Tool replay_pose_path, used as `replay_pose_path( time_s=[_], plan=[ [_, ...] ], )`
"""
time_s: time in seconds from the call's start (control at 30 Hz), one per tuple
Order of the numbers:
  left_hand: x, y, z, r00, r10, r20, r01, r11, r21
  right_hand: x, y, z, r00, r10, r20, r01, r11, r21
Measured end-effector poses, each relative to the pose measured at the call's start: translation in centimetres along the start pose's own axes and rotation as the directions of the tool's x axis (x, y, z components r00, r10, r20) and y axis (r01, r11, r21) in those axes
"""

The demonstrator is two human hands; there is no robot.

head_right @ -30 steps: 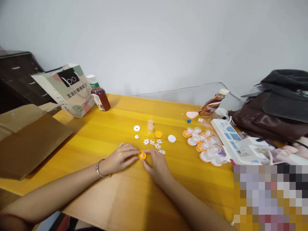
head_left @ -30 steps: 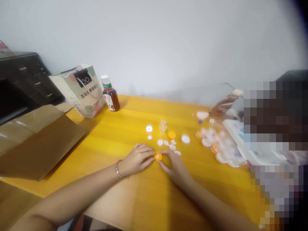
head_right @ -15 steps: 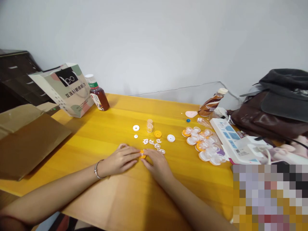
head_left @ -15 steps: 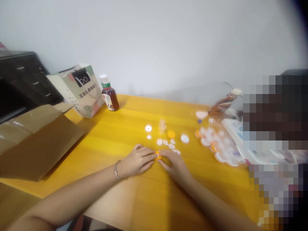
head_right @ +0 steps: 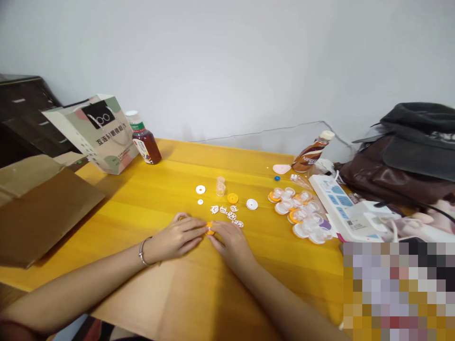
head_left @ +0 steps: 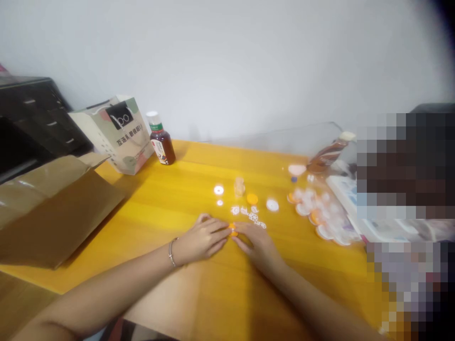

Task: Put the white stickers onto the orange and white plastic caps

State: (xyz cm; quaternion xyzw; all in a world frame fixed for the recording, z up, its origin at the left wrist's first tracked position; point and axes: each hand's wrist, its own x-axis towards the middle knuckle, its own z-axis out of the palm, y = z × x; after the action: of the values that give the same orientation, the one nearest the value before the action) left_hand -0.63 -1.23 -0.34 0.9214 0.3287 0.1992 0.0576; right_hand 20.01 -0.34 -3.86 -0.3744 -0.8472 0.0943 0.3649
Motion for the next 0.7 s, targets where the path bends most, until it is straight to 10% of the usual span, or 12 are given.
replay_pose_path(
  time_s=[0.7],
  plan=[
    [0.2, -1.1, -1.4, 0.999, 0.031, 0.034, -0.032, 0.999, 0.042, 0.2, -1.0, -0.5, 0.995, -0.097, 0.032, 0.101, 0.985, -0.139]
  ],
)
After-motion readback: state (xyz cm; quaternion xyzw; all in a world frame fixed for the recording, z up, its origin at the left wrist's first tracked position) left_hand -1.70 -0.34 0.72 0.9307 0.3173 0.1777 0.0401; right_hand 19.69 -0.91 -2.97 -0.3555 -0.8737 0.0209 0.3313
